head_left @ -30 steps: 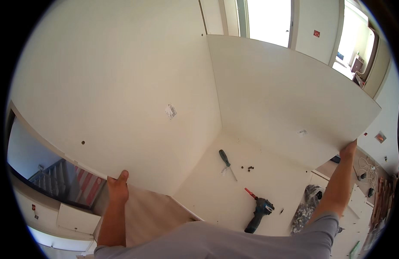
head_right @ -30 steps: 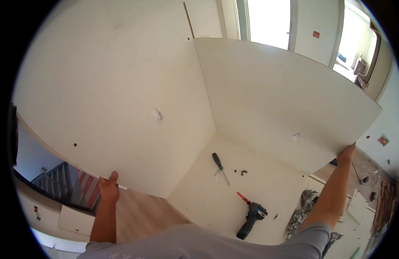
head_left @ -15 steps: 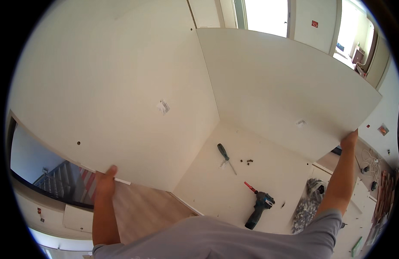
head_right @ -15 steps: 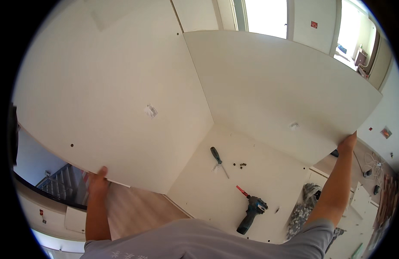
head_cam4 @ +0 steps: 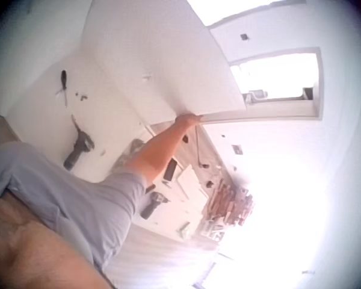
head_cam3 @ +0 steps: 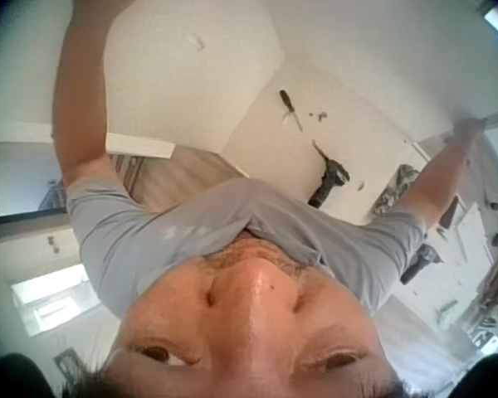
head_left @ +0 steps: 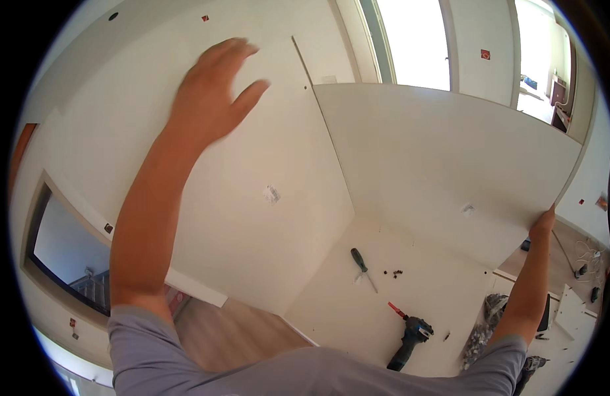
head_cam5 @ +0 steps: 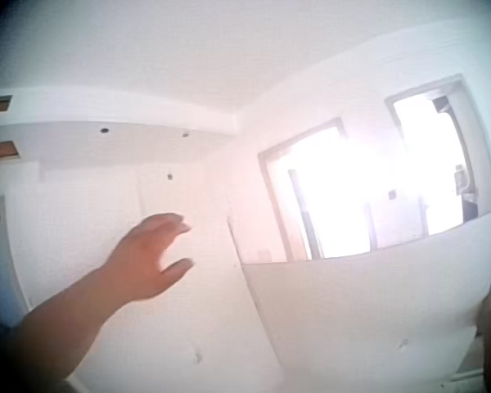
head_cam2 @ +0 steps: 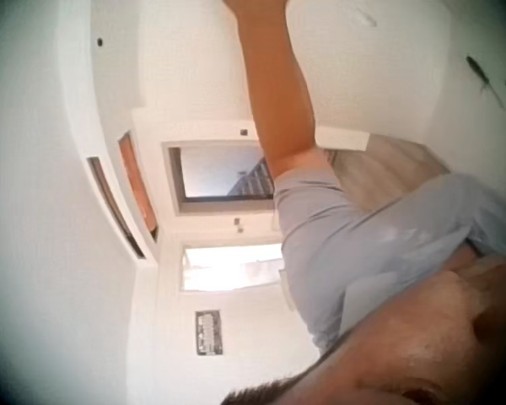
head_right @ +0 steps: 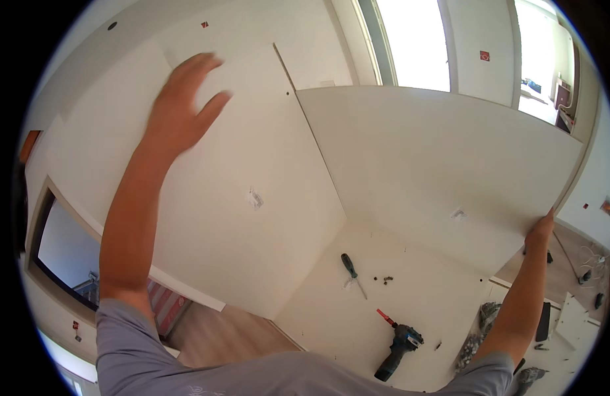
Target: The person assembles a white cabinet by aligning panels, picking up a power drill, and walking to a different area to retrieve more panels.
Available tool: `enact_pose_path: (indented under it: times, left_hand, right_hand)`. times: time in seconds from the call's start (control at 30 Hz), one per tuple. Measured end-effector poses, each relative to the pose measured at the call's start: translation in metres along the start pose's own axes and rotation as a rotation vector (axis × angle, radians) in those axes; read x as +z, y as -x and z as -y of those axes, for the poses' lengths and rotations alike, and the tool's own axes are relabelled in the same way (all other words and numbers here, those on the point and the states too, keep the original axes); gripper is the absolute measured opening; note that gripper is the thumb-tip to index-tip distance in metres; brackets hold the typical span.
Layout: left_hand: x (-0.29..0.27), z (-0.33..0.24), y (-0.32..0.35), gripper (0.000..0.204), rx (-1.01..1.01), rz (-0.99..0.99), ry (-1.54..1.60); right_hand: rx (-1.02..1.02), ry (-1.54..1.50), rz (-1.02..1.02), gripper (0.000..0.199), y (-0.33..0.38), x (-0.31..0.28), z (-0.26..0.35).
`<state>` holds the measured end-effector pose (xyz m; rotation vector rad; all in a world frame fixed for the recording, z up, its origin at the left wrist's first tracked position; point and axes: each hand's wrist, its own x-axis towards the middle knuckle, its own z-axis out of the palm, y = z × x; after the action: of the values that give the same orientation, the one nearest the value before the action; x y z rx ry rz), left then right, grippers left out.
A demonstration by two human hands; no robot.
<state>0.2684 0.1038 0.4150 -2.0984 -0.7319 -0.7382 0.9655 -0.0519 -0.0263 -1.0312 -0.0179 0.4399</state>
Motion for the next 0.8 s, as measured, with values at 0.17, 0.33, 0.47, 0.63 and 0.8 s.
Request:
enact_pose_path:
  times: [0.17, 0.33, 0.47, 0.63, 0.8]
  left_hand:
    - [0.086, 0.064, -0.069, 0.058, -0.366, 0.396, -0.367]
    - [0.111, 0.059, -0.097, 0.063, -0.564, 0.715, -0.389]
    - [0.122, 0.058, -0.094, 0.064, -0.569, 0.640, -0.400]
    - [0.126, 0.063, -0.092, 0.064, -0.583, 0.621, -0.430]
    - [0.126, 0.062, -0.087, 0.063, -0.566, 0.594, -0.439]
  right_hand:
    - [0.020, -0.018, 0.041, 0.069, 0.016, 0.018, -0.009]
    - [-0.017, -0.054, 0.110, 0.068, 0.023, 0.005, -0.003]
    - [-0.013, -0.001, 0.092, 0.064, 0.036, 0.006, 0.006]
    - [0.026, 0.045, 0.015, 0.061, 0.040, 0.032, 0.010]
    - [0.004, 0.006, 0.002, 0.062, 0.028, 0.016, 0.007]
